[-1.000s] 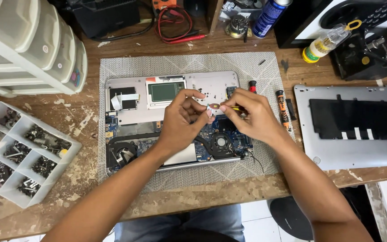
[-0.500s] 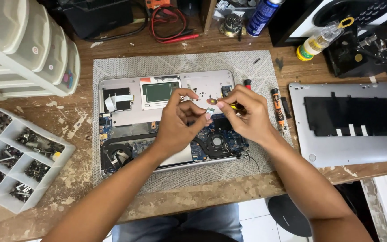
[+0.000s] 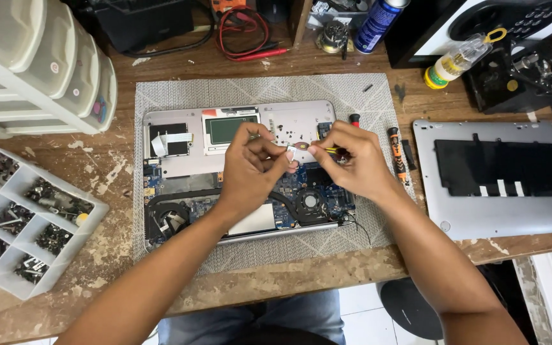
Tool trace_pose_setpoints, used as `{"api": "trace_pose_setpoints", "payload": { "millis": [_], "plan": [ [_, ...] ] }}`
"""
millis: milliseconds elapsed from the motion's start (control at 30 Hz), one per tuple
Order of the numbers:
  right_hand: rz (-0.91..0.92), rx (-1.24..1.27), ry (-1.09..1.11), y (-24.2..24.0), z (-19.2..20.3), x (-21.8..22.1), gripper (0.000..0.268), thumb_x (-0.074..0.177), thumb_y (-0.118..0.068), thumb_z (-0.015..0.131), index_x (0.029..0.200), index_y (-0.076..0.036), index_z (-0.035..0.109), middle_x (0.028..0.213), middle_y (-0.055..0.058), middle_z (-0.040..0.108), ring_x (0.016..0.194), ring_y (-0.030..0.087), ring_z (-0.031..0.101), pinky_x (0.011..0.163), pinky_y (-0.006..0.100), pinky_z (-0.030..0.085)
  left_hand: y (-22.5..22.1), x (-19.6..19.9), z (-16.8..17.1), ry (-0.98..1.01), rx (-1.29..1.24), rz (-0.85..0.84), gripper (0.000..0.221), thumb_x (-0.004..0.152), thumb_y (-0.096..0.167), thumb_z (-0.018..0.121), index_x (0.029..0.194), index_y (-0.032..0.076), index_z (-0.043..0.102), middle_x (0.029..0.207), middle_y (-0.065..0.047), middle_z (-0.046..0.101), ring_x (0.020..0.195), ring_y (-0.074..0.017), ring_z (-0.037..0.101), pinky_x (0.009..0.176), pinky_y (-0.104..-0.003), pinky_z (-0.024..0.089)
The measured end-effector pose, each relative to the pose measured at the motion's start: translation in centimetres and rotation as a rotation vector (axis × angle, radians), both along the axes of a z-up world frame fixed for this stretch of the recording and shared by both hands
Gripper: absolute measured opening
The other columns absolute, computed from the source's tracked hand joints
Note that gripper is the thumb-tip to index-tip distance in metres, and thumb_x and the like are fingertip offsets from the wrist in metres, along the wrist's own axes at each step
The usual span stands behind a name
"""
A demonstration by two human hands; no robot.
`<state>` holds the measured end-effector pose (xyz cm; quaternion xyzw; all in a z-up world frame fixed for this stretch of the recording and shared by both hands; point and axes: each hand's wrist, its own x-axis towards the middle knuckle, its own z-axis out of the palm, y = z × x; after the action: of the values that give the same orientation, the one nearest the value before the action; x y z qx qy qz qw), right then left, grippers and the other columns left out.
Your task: Cleaning a small internal component with a cloth and using a screwdriver to perform maintenance on a laptop motherboard.
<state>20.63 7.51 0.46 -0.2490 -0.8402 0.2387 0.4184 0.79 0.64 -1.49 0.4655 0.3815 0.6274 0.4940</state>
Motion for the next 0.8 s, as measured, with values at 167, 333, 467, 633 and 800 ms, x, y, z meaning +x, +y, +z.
{"api": "trace_pose_setpoints", "payload": {
  "millis": [167,333,467,633,800],
  "plan": [
    [-0.005,0.052,0.037,0.1,0.3,0.2,0.012,0.089,0.004,0.076,0.078,0.001,0.07,0.062,0.01,0.054,0.049,0.023,0.048,0.047,0.032,0.038,-0.3,-0.3,0.6,-0.038,-0.026,0.01,0.033,0.089,-0.003,0.069,0.109,0.002,0.043,0.082,-0.013,0.067,0.076,-0.0219,0.076,0.071,-0.029,0.071],
    [0.017,0.014,0.029,0.3,-2.1,-0.2,0.01,0.086,0.006,0.074,0.077,0.002,0.071,0.062,0.011,0.056,0.051,0.021,0.05,0.049,0.032,0.039,-0.3,0.2,-0.1,-0.007,0.002,-0.045,0.036,0.087,-0.003,0.073,0.109,0.003,0.045,0.082,-0.014,0.067,0.078,-0.02,0.075,0.068,-0.028,0.069],
    [0.025,-0.001,0.028,-0.1,-1.9,-0.5,0.01,0.086,0.006,0.074,0.077,0.003,0.07,0.062,0.011,0.056,0.051,0.021,0.049,0.049,0.031,0.039,-0.3,0.2,-0.1,0.031,0.019,-0.061,0.034,0.086,-0.003,0.073,0.106,0.003,0.047,0.08,-0.013,0.068,0.075,-0.0189,0.075,0.067,-0.028,0.069],
    [0.023,0.014,0.012,0.1,-0.3,-0.2,0.014,0.088,0.005,0.075,0.076,0.002,0.069,0.063,0.01,0.055,0.05,0.021,0.049,0.048,0.032,0.038,0.0,-0.4,0.0,-0.051,0.002,-0.025,0.031,0.088,-0.003,0.072,0.105,0.003,0.046,0.082,-0.014,0.068,0.076,-0.0192,0.074,0.067,-0.03,0.07],
    [0.033,-0.023,0.03,0.1,-1.5,-0.4,0.012,0.087,0.006,0.073,0.076,0.001,0.07,0.063,0.01,0.056,0.053,0.019,0.049,0.05,0.03,0.039,-0.2,0.2,0.0,-0.024,0.013,-0.039,0.034,0.086,-0.003,0.073,0.105,0.004,0.046,0.082,-0.012,0.068,0.076,-0.0168,0.074,0.068,-0.028,0.069]
  ]
}}
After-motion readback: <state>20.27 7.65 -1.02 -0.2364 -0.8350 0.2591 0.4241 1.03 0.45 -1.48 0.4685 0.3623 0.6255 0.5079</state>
